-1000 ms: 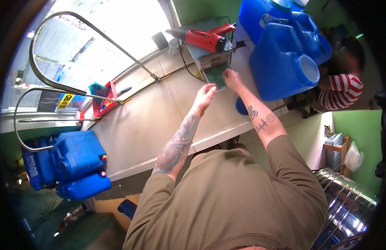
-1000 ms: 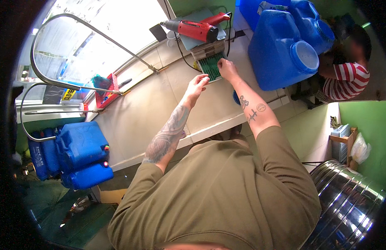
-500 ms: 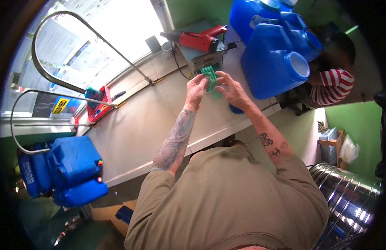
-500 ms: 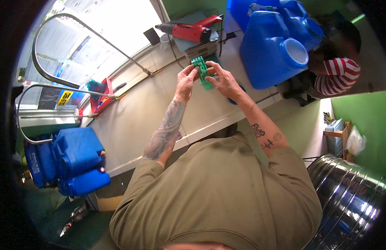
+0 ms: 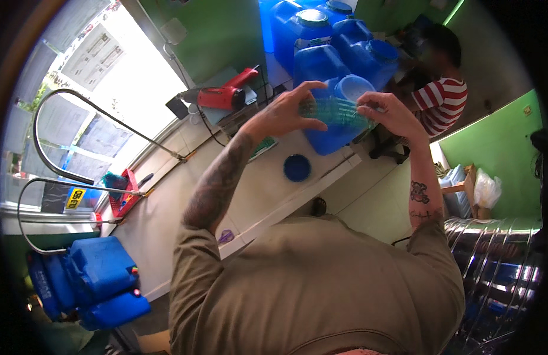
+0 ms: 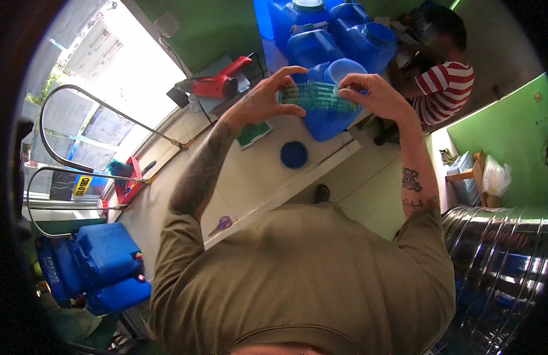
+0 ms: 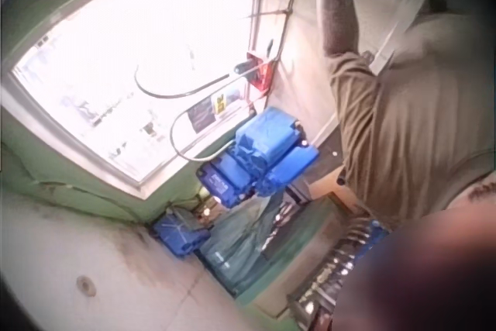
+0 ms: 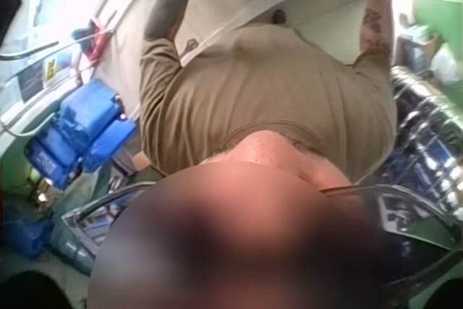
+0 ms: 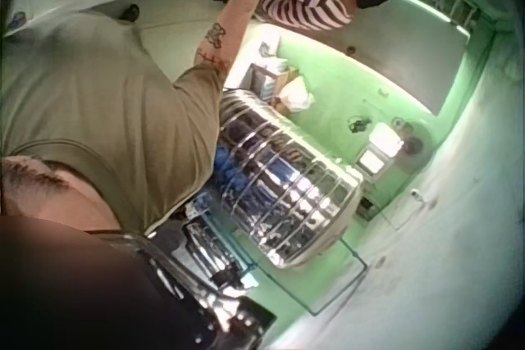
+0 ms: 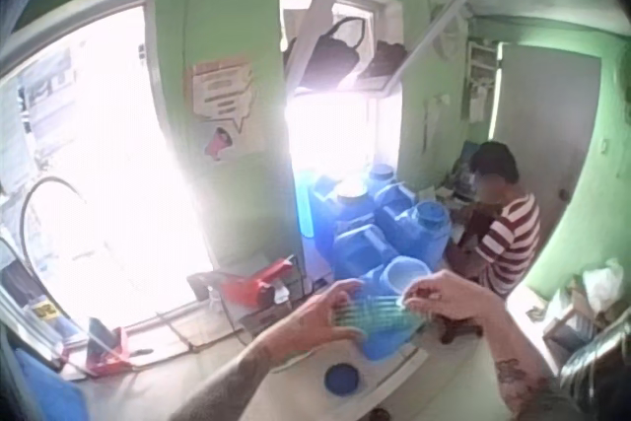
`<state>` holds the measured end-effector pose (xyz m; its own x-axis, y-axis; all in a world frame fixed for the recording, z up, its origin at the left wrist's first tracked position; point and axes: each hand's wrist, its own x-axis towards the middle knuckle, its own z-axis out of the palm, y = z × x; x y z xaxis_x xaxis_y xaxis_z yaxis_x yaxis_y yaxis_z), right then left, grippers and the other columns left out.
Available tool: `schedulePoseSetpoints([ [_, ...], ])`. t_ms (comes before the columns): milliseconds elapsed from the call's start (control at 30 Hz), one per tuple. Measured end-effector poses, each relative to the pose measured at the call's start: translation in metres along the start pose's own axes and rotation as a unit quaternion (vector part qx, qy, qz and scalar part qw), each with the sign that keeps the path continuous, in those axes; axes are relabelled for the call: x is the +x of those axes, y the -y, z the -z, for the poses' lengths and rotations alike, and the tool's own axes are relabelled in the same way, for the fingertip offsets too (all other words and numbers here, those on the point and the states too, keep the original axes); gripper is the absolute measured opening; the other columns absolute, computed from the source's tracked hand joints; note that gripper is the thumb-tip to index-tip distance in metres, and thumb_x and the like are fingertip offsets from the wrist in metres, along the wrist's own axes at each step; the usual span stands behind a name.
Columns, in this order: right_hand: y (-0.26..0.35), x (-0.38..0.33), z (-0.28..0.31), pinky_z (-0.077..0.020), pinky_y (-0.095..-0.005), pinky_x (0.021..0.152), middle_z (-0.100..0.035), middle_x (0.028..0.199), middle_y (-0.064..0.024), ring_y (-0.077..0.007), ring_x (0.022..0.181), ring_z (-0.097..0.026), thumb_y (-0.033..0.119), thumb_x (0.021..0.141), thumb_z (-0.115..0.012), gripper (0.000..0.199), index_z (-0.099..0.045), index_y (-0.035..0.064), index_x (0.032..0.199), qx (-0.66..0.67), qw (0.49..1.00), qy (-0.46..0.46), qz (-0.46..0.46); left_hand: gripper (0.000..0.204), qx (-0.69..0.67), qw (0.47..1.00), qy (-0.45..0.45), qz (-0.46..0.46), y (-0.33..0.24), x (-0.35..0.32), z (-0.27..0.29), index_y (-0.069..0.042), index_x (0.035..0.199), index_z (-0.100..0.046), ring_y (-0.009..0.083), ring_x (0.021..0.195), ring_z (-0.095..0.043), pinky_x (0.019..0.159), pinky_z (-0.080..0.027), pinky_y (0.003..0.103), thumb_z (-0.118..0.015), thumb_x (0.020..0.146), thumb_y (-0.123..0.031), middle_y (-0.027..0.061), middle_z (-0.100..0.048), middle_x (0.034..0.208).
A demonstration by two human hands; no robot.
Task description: The person seals blue plastic water containers by placing green shrink bands over the openings and using a red heat gun to shrink the bands. The person then caps the containers and moves them aside.
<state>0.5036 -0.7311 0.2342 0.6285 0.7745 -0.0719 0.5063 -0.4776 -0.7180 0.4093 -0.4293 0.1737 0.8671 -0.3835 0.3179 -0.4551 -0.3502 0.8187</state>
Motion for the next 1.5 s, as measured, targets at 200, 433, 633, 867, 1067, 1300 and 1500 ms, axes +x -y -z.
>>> schedulePoseSetpoints([
  [200, -0.087, 0.033, 0.055, -0.0515, -0.0363, 0.091, -0.068, 0.105, -0.0119, -0.0206, 0.100, -0.066, 0.015, 0.099, -0.061, 0.019, -0.063, -0.0024, 0.106, -0.135, 0.974, -0.159, 0.094, 0.030, 0.323, 0.943, -0.031, -0.071, 0.042, 0.134, -0.016, -0.011, 0.115, -0.069, 0.0311, 0.108, -0.065, 0.096, -0.050, 0.043, -0.069, 0.094, -0.033, 0.0110, -0.070, 0.113],
  [433, -0.115, 0.022, 0.058, -0.0478, -0.0395, 0.105, -0.066, 0.129, -0.0096, -0.0277, 0.124, -0.061, 0.009, 0.097, -0.065, 0.015, -0.070, 0.0035, 0.111, -0.096, 0.957, -0.121, 0.247, 0.035, 0.276, 0.952, 0.128, 0.040, 0.034, 0.154, -0.031, -0.007, 0.113, -0.074, 0.0295, 0.115, -0.064, 0.104, -0.048, 0.041, -0.075, 0.092, -0.036, 0.0134, -0.068, 0.122],
  [633, -0.053, 0.044, 0.069, -0.0502, -0.0355, 0.099, -0.067, 0.125, -0.0109, -0.0268, 0.115, -0.066, 0.015, 0.097, -0.065, 0.023, -0.068, 0.0037, 0.117, 0.024, 0.931, -0.210, 0.296, 0.068, 0.349, 0.934, 0.063, 0.030, 0.030, 0.180, -0.101, -0.009, 0.150, -0.043, 0.0365, 0.151, -0.026, 0.121, -0.025, 0.057, -0.060, 0.098, -0.050, 0.0174, -0.037, 0.157],
  [867, 0.024, 0.155, 0.006, -0.0525, -0.0412, 0.091, -0.070, 0.113, -0.0146, -0.0328, 0.105, -0.067, 0.025, 0.097, -0.063, 0.028, -0.068, 0.0050, 0.115, -0.092, 0.931, -0.110, 0.336, 0.049, 0.181, 0.947, -0.266, 0.012, 0.023, 0.055, -0.074, -0.007, 0.141, -0.052, 0.0379, 0.141, -0.042, 0.117, -0.032, 0.048, -0.063, 0.100, -0.032, 0.0209, -0.048, 0.149],
  [1067, 0.028, 0.343, -0.144, -0.0520, -0.0466, 0.098, -0.067, 0.125, -0.0158, -0.0350, 0.120, -0.062, 0.025, 0.089, -0.065, 0.047, -0.059, 0.0107, 0.133, -0.315, 0.917, 0.072, 0.233, 0.044, 0.125, 0.931, -0.310, 0.145, -0.002, -0.091, -0.115, -0.006, 0.136, -0.056, 0.0373, 0.134, -0.050, 0.112, -0.040, 0.045, -0.067, 0.097, -0.024, 0.0195, -0.053, 0.144],
  [1300, 0.007, 0.382, -0.208, -0.0496, -0.0450, 0.099, -0.062, 0.127, -0.0134, -0.0334, 0.122, -0.059, 0.040, 0.084, -0.072, 0.056, -0.059, 0.0195, 0.134, -0.329, 0.904, 0.119, 0.248, 0.041, 0.052, 0.823, -0.449, 0.345, -0.028, -0.223, -0.128, -0.003, 0.135, -0.060, 0.0317, 0.128, -0.057, 0.109, -0.044, 0.042, -0.063, 0.099, -0.024, 0.0170, -0.061, 0.137],
  [1500, 0.057, 0.293, -0.188, -0.0532, -0.0449, 0.091, -0.072, 0.110, -0.0146, -0.0351, 0.106, -0.068, 0.043, 0.083, -0.072, 0.047, -0.064, 0.0091, 0.115, -0.088, 0.982, 0.080, 0.146, 0.047, -0.047, 0.843, -0.440, 0.305, -0.006, -0.222, -0.129, -0.002, 0.143, -0.051, 0.0235, 0.125, -0.058, 0.107, -0.044, 0.038, -0.057, 0.105, -0.030, 0.0138, -0.057, 0.142],
])
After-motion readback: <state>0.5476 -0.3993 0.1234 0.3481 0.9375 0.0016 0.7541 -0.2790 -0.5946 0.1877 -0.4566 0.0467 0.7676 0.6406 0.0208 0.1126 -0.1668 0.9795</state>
